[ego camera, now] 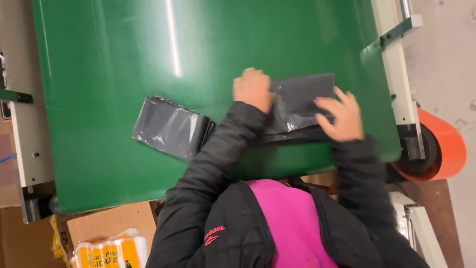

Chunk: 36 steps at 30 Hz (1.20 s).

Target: The person folds black plastic bags on a conveyor belt, inserts them into yellow printed packaging bags, and seals the packages using a benchtop heat sealer.

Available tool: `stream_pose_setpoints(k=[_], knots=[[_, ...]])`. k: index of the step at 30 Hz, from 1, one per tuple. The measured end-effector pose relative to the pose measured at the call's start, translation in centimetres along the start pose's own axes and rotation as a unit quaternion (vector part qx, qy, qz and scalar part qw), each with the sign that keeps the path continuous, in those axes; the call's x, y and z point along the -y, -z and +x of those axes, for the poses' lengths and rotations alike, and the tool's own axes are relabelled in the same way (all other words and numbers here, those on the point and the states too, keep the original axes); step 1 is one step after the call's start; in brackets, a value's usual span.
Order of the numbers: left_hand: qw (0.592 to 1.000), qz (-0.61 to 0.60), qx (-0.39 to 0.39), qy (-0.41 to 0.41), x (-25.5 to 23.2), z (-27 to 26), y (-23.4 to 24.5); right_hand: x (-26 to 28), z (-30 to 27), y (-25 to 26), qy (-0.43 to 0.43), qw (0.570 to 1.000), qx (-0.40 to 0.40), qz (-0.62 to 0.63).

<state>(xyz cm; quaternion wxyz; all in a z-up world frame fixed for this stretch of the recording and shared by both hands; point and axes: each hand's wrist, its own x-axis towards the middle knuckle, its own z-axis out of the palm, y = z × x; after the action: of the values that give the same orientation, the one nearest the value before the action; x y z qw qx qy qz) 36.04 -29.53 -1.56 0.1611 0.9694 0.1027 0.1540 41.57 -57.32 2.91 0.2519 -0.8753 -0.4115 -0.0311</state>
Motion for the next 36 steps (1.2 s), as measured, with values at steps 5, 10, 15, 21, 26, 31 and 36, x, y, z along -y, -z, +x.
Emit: stream_pose_setpoints(k=[5,10,15,21,26,31,36], knots=[[0.990,0.019,-0.023,-0.136,-2.2,-4.3,-11.5,4.5,6.5,-10.2,-0.119,0.982,0.025,0.141],[0.988,0.020,0.083,-0.126,-0.5,-6.6,-3.8,0.5,1.3,-13.9,-0.058,0.998,-0.005,-0.034],[0.969,-0.021,0.178,-0.168,2.2,-10.0,2.9,-4.1,-4.7,-9.1,-0.125,0.985,-0.025,-0.117],[0.918,-0.012,0.280,-0.281,1.1,-12.9,-0.1,6.9,-3.9,-3.9,-0.030,0.993,0.085,-0.070],[0.791,-0.281,0.443,-0.314,-4.0,-7.1,0.8,5.3,-10.8,-10.5,0.077,0.992,0.099,0.013],[0.576,-0.465,0.656,0.148,2.5,-1.5,-17.2,2.3,-16.7,-11.1,-0.111,0.925,0.017,0.362],[0.669,-0.542,0.482,0.162,3.3,-1.8,-15.5,-2.5,-15.9,-12.2,-0.412,0.767,-0.064,0.488]])
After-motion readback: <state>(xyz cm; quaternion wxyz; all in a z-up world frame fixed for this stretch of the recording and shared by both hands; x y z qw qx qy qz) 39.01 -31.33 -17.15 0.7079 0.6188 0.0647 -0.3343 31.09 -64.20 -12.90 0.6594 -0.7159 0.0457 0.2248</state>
